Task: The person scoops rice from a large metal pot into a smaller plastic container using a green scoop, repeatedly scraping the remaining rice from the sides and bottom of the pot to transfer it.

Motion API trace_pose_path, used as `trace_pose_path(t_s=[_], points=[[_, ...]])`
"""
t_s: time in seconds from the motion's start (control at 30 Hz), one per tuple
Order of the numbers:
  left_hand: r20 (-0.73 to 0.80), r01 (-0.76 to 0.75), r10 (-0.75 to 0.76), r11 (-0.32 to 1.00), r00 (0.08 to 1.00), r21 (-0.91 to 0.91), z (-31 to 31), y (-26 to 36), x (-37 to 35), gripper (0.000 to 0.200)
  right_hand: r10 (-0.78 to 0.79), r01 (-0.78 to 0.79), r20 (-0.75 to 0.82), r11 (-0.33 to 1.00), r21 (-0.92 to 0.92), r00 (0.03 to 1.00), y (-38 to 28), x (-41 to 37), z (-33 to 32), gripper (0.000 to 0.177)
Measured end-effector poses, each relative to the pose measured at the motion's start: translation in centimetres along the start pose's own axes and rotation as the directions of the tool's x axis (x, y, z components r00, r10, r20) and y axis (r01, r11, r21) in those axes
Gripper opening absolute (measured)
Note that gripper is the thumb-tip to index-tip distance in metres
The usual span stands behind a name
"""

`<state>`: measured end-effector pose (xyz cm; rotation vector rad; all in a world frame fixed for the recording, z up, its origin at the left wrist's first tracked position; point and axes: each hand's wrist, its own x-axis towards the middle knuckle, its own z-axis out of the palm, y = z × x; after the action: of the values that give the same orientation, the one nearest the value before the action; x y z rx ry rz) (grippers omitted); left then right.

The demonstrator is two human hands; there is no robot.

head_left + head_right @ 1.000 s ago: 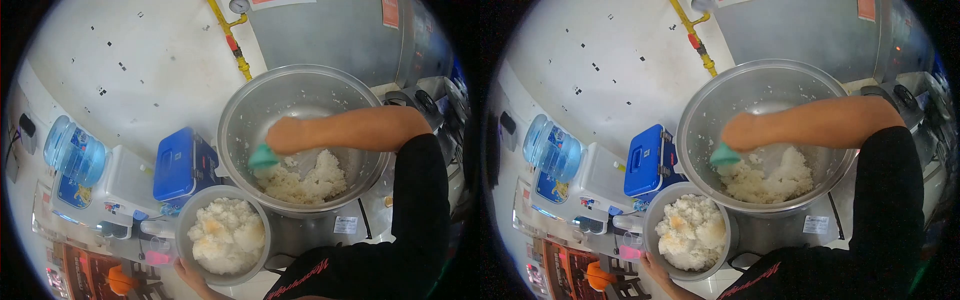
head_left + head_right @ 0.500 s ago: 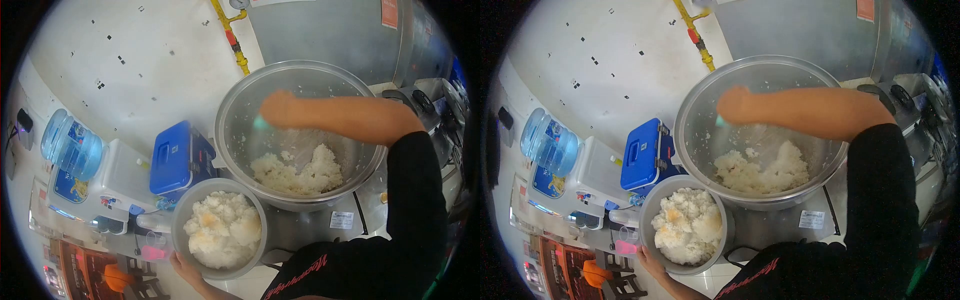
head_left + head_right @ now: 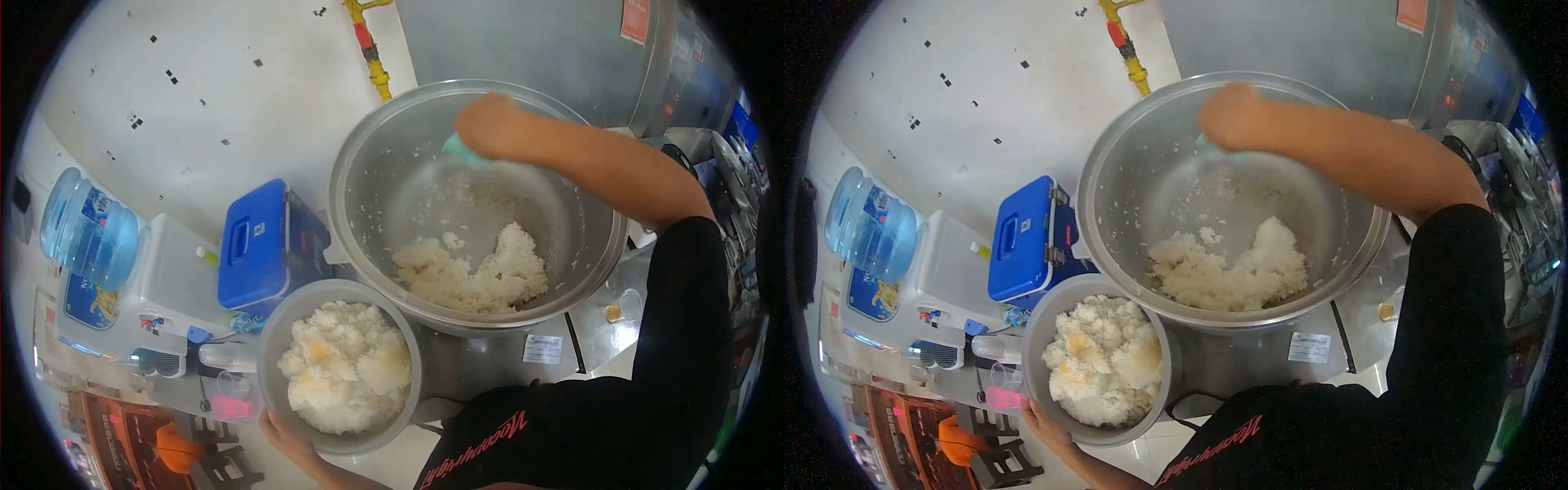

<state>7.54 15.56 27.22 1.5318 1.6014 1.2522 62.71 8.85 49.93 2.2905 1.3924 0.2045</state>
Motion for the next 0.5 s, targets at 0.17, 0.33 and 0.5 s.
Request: trace_pose_path(t_s=[0.17,0.33,0.5], points=[[0.032,0.042,-0.041,0.999,0.999,-0.013,-0.5,-1.6,1.1,0.041,0.111,-0.117,-0.043,0.974,-0.194,0.993,4.0,3.0,7.5,0.023],[0.012,-0.005,0.005,0.999,1.0,0.048,-0.4,-0.6,0.8,0.041,0.182,-0.183,0.031,0.943,0.278,0.983,-2.1,5.2,9.6,0.023],[0.031,0.042,-0.044,0.998,0.999,0.044,-0.4,-0.9,0.9,0.041,-0.381,0.393,-0.107,0.912,0.117,0.918,-4.2,5.9,8.5,0.019]])
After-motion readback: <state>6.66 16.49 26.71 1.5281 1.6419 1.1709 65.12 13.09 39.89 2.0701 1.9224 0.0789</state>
